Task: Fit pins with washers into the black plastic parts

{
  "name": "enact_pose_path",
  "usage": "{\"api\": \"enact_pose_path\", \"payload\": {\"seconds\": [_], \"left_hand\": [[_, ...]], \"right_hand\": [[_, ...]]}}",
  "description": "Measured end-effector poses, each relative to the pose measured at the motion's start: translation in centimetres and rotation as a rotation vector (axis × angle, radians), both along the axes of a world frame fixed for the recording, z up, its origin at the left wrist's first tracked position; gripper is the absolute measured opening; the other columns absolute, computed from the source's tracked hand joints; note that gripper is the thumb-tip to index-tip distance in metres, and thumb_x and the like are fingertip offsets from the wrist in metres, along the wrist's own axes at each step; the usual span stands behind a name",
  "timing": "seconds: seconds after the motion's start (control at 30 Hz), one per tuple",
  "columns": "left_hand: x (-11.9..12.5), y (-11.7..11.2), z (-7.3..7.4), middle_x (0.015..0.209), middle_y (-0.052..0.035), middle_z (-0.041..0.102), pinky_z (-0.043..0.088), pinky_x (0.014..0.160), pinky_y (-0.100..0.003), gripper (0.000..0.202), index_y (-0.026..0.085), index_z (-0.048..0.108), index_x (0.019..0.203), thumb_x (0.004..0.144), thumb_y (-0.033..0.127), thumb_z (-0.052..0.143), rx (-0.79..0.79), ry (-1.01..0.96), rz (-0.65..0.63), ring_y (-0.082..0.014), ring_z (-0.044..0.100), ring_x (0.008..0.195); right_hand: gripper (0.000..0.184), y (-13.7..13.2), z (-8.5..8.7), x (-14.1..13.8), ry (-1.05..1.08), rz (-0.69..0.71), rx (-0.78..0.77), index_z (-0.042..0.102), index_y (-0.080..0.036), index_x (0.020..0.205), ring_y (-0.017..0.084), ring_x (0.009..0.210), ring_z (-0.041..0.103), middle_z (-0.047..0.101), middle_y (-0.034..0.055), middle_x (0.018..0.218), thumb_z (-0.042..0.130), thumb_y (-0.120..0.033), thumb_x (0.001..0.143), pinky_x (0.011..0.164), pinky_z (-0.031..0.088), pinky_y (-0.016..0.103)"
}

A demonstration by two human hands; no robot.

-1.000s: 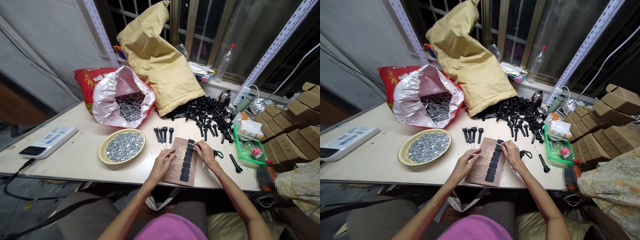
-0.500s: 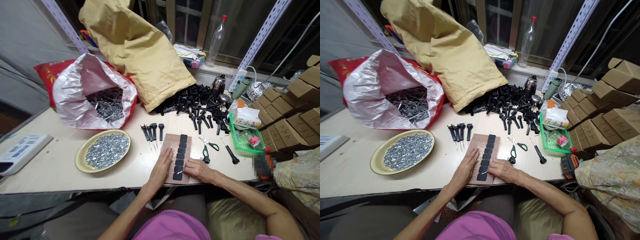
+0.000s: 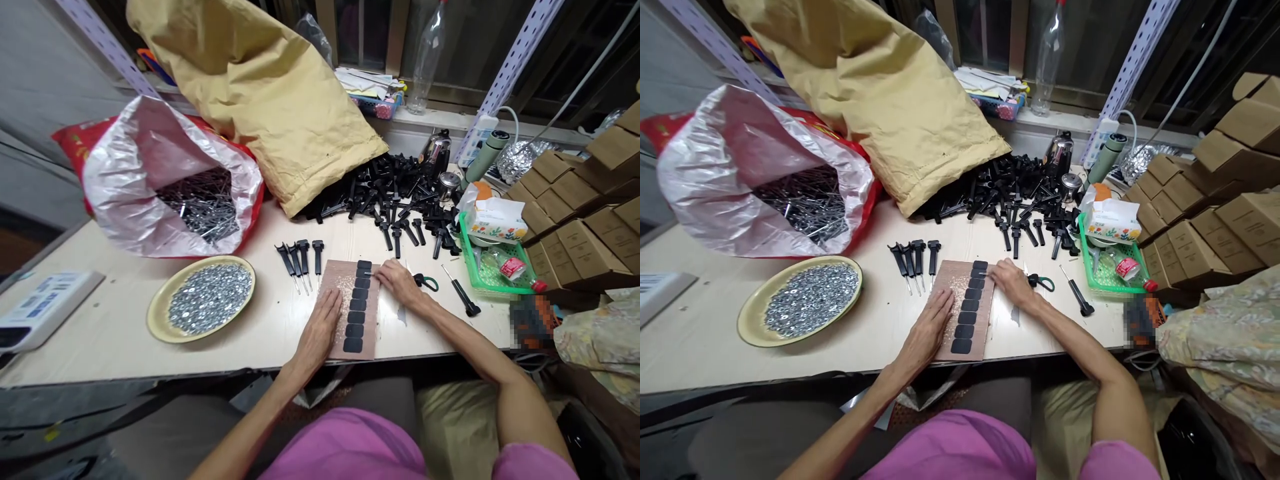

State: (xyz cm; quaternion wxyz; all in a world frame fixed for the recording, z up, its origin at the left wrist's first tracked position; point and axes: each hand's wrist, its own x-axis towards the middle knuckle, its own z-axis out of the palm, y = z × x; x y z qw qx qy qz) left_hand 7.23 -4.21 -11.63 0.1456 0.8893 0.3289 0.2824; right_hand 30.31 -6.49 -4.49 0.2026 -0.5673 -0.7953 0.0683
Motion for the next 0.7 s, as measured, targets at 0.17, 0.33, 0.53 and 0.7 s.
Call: {"api": "enact_pose_path", "payload": {"seconds": [0.17,0.33,0.53,0.7], "left_hand": [[0.2,-0.1,0.3,0.142,-0.0127,0.046,0.035,0.109,-0.051,0.055,0.020,0.033,0.142,0.089,0.006,0.026,-0.012,0.003,0.027,-0.0228,0.032,0.137],[0.2,0.1,0.8,0.144,-0.0141,0.044,0.034,0.110,-0.050,0.054,0.016,0.036,0.140,0.088,0.005,0.025,-0.053,0.038,0.004,-0.0234,0.030,0.138],[0.0,0.1,1.2,0.143,-0.0154,0.044,0.031,0.111,-0.049,0.055,0.014,0.034,0.140,0.087,0.004,0.027,-0.051,0.033,0.000,-0.0228,0.028,0.139],[0.0,0.1,1.2,0.145,-0.0166,0.041,0.028,0.113,-0.050,0.057,0.012,0.033,0.140,0.084,0.001,0.027,-0.053,0.024,-0.008,-0.0235,0.024,0.140]], "right_hand": [[0.036,-0.4,-0.3,-0.6,-0.051,0.192,0.060,0.062,-0.018,0.077,0.015,0.073,0.052,0.058,0.0038,0.073,0.033,-0.019,0.098,0.061,0.046,0.026],[0.031,-2.1,1.2,-2.1,0.097,0.130,-0.026,0.061,-0.018,0.073,0.016,0.076,0.052,0.058,0.0047,0.073,0.039,-0.021,0.096,0.067,0.046,0.028],[0.019,-9.5,2.5,-6.5,1.015,-0.181,-0.876,0.062,-0.016,0.079,0.010,0.058,0.050,0.055,-0.0014,0.066,0.062,-0.035,0.082,0.054,0.043,0.022],[0.017,-14.4,-2.6,-10.1,1.625,-0.540,-1.563,0.055,-0.013,0.068,0.006,0.044,0.045,0.050,-0.0034,0.055,0.070,-0.019,0.072,0.042,0.038,0.017]]}}
